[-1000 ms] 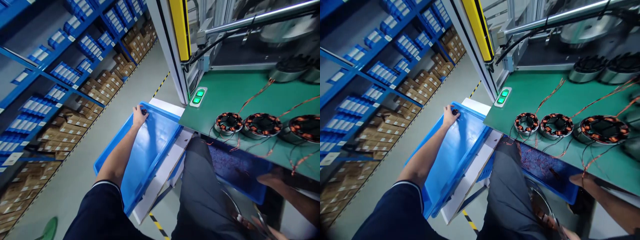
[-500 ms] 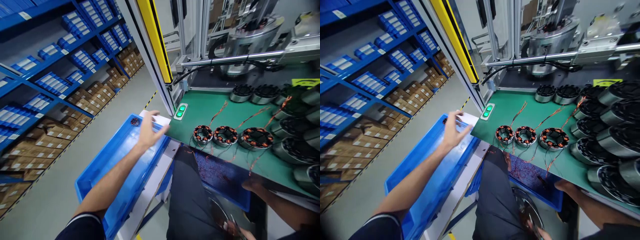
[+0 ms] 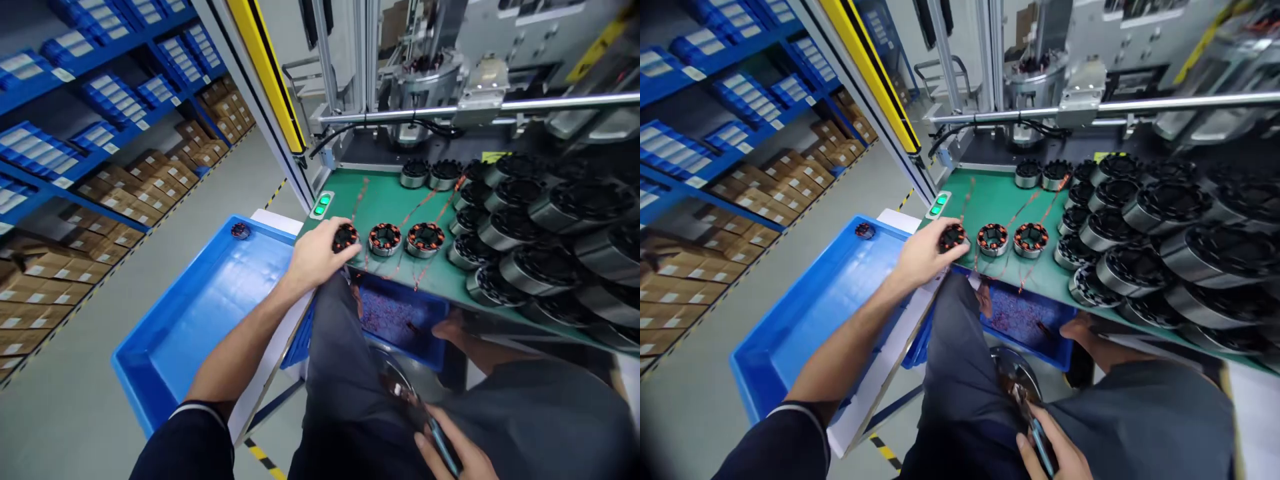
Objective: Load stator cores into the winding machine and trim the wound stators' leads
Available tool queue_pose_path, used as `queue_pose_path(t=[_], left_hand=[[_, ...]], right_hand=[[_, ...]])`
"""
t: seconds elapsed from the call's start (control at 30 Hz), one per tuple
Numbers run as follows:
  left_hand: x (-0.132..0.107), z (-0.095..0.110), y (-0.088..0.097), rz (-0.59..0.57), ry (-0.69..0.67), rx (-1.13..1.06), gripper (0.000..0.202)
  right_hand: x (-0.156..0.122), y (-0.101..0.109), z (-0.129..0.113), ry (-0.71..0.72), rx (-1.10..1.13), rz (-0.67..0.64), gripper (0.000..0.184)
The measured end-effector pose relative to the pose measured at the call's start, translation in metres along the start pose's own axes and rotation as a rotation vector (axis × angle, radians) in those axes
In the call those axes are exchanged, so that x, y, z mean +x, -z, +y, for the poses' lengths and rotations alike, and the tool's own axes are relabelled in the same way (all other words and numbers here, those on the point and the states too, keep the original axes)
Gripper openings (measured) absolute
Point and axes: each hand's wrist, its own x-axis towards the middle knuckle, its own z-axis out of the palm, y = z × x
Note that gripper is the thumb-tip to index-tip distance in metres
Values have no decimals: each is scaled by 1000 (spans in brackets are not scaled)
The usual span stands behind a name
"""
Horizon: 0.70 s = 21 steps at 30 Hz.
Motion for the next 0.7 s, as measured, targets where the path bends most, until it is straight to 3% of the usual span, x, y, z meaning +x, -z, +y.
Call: queue_pose_path(t=[0.1,0.13,0.17,0.2,0.27,0.33,0.4,0.47,0.53,0.6,0.7], left_hand=[[-56,20,8,101,16,-362,52],[-78,30,8,164,18,-484,52],[-98,41,6,235,50,-600,54],[-117,51,2,210,90,-738,57],[-146,65,-18,-37,175,-1062,61],[-168,71,-48,-332,254,-1370,61],[-182,72,-80,-475,282,-1566,57],[-188,71,-101,-496,215,-1579,53],[-187,71,-106,-446,76,-1390,50],[-182,71,-99,-407,-80,-1126,50],[-173,71,-83,-379,-267,-883,51]], right_hand=[[0,21,-39,147,-83,73,44],[2,30,-52,115,-117,52,38],[6,39,-65,83,-140,112,24],[9,48,-76,41,-144,147,21],[17,62,-98,58,-132,249,20],[23,68,-122,119,-133,301,20],[29,67,-150,193,-148,250,27],[36,60,-174,270,-178,171,40],[44,51,-190,334,-200,138,48],[51,45,-196,376,-199,126,40],[57,43,-192,378,-174,111,13]])
